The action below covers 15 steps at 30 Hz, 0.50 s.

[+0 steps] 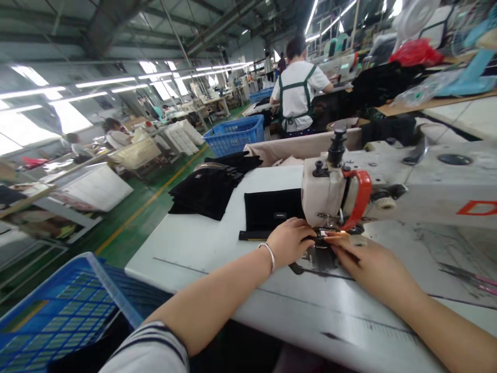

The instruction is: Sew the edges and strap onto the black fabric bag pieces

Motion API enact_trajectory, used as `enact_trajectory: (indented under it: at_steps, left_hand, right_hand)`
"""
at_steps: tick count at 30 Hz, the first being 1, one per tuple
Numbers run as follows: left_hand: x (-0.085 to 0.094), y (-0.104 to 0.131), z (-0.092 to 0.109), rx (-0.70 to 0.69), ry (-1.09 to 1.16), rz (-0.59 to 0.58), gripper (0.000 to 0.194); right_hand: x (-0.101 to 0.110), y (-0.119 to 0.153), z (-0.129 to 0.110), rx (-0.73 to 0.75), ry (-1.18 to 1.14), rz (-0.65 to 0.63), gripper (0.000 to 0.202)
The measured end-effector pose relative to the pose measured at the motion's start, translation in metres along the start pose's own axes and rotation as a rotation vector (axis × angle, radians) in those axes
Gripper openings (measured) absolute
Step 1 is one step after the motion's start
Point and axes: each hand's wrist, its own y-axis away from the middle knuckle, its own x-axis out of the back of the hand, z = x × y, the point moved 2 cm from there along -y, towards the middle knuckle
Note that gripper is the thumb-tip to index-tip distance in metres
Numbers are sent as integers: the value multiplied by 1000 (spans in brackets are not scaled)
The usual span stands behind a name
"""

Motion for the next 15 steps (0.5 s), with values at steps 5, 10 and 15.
enact_trajectory:
  at_steps: [5,10,15]
  left_hand:
    - [43,67,-22,164,-121,-10,72]
    - [71,181,-6,214,-162,-180,90]
    - [104,241,20,359,-124,-26,13]
  right_hand:
    - [4,2,-1,34,-44,98,27]
    - [0,2,-1,60,-69,64,27]
    - [-1,3,-3,120,-113,43,27]
